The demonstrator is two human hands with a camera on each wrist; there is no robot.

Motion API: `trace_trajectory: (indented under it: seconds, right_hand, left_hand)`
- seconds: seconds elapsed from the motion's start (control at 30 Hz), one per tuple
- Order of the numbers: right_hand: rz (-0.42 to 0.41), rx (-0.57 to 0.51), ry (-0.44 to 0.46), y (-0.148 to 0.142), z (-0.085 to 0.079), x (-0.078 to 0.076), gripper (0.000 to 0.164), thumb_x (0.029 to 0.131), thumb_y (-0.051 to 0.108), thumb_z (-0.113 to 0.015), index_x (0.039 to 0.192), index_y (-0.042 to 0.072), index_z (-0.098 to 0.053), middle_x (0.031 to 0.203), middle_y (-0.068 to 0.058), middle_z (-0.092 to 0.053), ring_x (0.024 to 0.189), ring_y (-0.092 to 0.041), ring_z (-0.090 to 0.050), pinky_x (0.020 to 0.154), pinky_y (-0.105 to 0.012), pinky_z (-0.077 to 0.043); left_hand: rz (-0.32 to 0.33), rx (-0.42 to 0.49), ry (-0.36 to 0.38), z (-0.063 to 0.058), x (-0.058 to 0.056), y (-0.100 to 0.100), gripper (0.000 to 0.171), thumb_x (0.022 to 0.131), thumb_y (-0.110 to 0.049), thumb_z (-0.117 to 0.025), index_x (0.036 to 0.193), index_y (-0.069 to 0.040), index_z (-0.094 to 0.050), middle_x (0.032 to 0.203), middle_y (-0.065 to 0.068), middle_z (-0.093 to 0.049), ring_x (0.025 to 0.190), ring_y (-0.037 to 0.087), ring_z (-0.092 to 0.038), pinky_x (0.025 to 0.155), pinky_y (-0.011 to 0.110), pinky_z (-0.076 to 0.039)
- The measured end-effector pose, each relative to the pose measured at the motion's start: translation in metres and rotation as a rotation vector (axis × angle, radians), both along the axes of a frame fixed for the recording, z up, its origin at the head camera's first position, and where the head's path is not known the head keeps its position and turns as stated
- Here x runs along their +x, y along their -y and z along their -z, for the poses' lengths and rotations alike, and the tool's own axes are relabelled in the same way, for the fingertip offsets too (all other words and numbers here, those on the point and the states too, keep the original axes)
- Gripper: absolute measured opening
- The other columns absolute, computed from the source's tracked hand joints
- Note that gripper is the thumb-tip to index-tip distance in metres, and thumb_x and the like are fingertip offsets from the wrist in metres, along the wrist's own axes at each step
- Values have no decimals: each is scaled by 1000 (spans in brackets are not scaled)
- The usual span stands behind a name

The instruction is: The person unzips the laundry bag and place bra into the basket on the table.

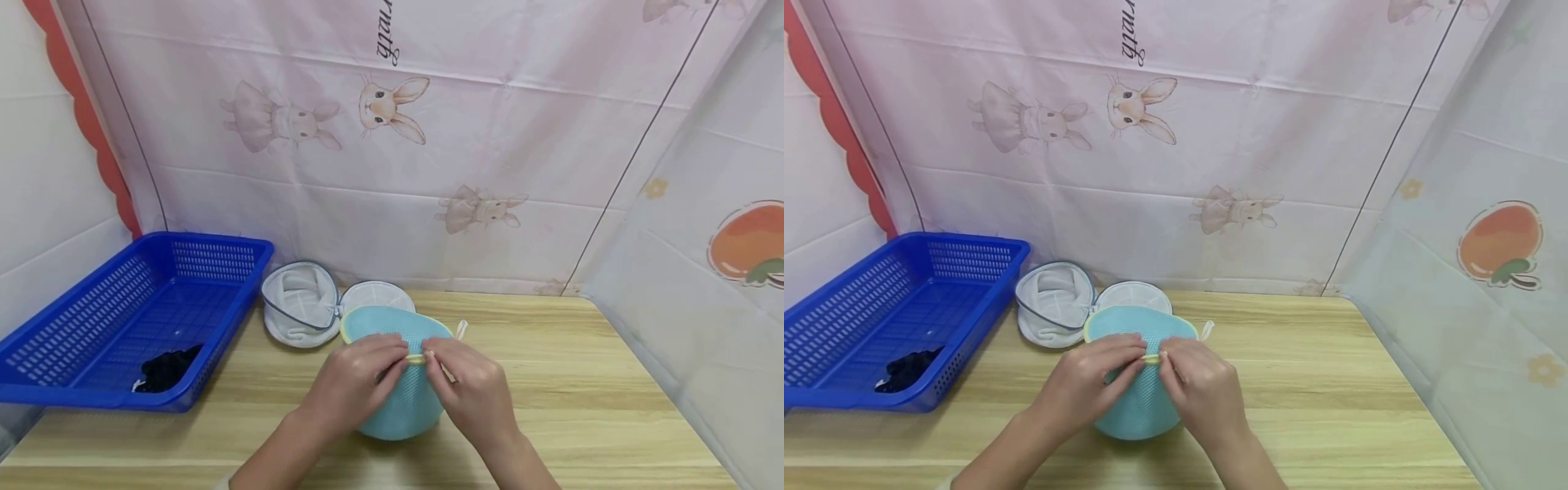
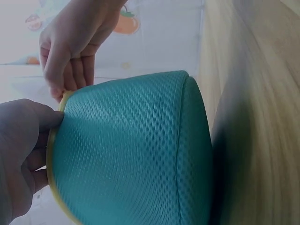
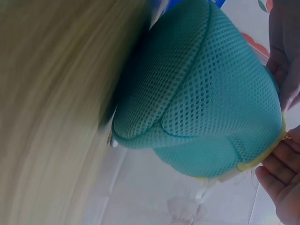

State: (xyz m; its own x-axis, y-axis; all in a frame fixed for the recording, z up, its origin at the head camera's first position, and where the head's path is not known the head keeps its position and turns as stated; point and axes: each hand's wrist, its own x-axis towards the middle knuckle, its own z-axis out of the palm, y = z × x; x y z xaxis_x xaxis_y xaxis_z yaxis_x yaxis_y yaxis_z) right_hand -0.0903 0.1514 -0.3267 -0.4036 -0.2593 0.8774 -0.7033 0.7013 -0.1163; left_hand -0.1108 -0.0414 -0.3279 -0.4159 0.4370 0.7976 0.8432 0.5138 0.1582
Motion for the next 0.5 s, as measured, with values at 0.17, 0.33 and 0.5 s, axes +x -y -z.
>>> trace_trajectory:
  seconds: [0.17,0.33,0.5]
  right_hand:
    - [-43,7,-17,7,-1,3,24,99,16,-55,92,5,-75,89,-3,-75,83,-18,-73,77,-31,-59]
    - [-43,6,-1,5,0,2,23,98,16,-56,92,4,-76,90,-3,-76,82,-19,-73,77,-31,-59]
    - [-8,6,20,-2,0,0,21,96,15,-58,91,5,-76,90,-3,-76,84,-19,-74,77,-32,-59]
  left_hand:
    - [38,11,-34,1,3,-5,13,82,-11,-78,94,-9,-77,99,1,-75,98,14,-71,90,29,-56]
    - [59,26,-75,2,2,-6,11,81,-9,-79,92,-9,-76,97,1,-75,97,14,-71,89,29,-56]
    - [37,15,-19,0,3,-5,9,83,-11,-78,92,-9,-77,96,1,-76,99,13,-71,91,29,-55]
